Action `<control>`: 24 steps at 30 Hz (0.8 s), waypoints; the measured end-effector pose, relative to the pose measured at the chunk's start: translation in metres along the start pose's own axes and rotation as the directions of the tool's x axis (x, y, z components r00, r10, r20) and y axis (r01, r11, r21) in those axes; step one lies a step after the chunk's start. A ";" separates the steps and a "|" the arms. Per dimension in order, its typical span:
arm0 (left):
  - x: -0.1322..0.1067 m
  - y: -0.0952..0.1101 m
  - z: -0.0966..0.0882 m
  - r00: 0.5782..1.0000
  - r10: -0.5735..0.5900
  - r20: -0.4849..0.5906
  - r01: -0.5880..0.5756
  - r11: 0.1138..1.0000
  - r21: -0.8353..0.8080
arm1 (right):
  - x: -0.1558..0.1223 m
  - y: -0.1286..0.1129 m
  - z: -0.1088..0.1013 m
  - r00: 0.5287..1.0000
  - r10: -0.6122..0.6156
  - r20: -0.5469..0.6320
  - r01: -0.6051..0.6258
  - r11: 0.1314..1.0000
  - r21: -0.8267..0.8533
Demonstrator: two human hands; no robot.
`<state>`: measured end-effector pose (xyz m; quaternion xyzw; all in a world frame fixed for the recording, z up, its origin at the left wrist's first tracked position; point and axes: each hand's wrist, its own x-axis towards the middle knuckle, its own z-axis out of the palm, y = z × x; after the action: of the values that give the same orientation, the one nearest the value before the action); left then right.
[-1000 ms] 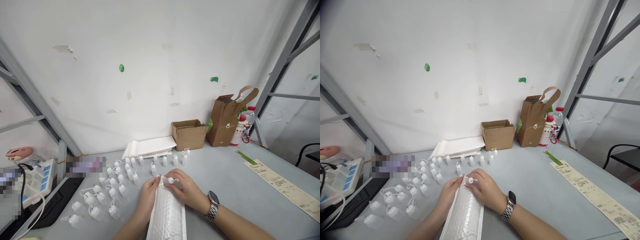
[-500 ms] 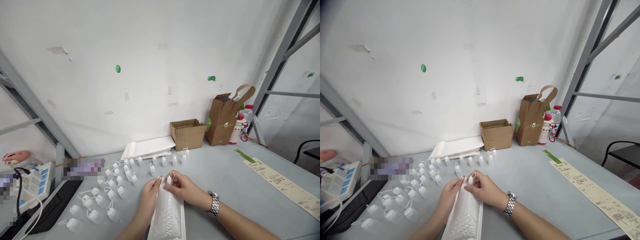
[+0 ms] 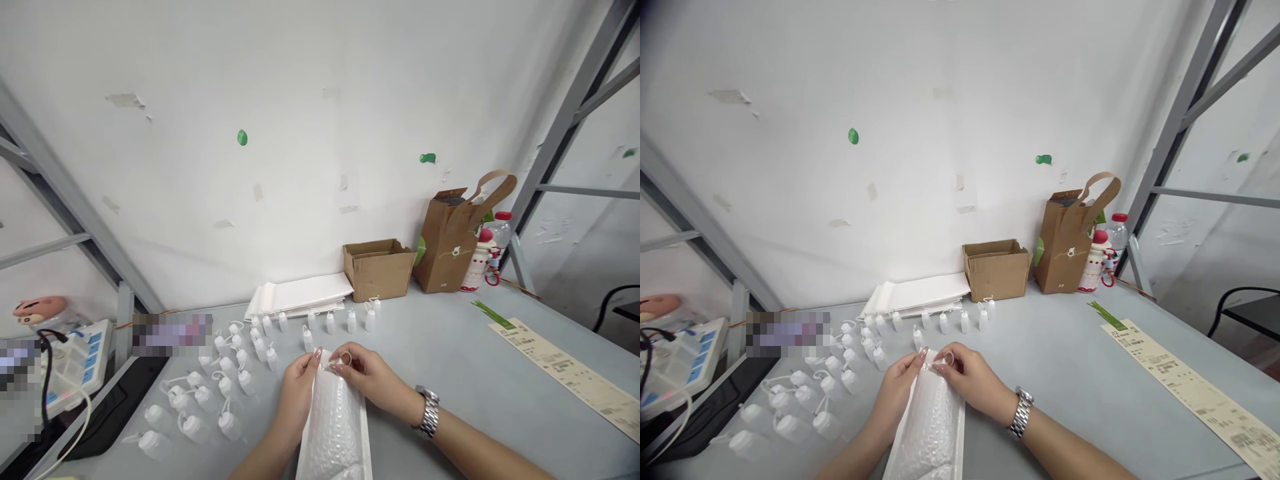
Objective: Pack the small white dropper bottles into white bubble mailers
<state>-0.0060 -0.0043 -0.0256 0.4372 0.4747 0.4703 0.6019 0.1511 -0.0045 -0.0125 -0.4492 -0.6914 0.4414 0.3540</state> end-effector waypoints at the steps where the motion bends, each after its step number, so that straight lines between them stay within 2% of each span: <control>1: 0.000 0.000 0.000 1.000 -0.008 0.003 0.008 1.000 -0.006 | 0.000 0.001 0.000 1.000 -0.003 -0.010 0.003 1.000 0.012; 4: -0.001 -0.001 0.000 1.000 -0.021 0.002 0.021 1.000 -0.005 | 0.001 0.005 -0.001 1.000 -0.010 0.007 0.010 0.999 0.033; 10: 0.001 -0.004 -0.001 1.000 -0.012 -0.007 0.012 0.999 0.036 | 0.002 -0.001 -0.010 0.996 -0.034 0.082 0.039 0.997 -0.063; 13: 0.002 -0.005 -0.001 1.000 -0.006 -0.021 0.007 0.999 0.053 | 0.001 -0.003 -0.012 0.981 -0.071 0.182 0.096 0.986 -0.135; 17: 0.004 -0.006 -0.001 1.000 -0.010 -0.019 0.012 0.997 0.077 | 0.000 0.001 -0.006 0.933 -0.156 0.324 0.231 0.950 -0.209; 20: 0.006 -0.006 -0.003 1.000 -0.008 -0.020 0.010 0.994 0.110 | -0.001 0.003 -0.002 0.947 -0.175 0.270 0.246 0.935 -0.255; 24: 0.007 -0.004 -0.004 1.000 -0.014 0.014 0.012 0.992 0.129 | 0.000 0.002 -0.004 0.975 -0.214 0.058 0.221 0.925 -0.310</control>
<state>-0.0084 0.0024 -0.0318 0.4755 0.5025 0.4317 0.5788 0.1550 -0.0030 -0.0129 -0.4152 -0.8025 0.2888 0.3165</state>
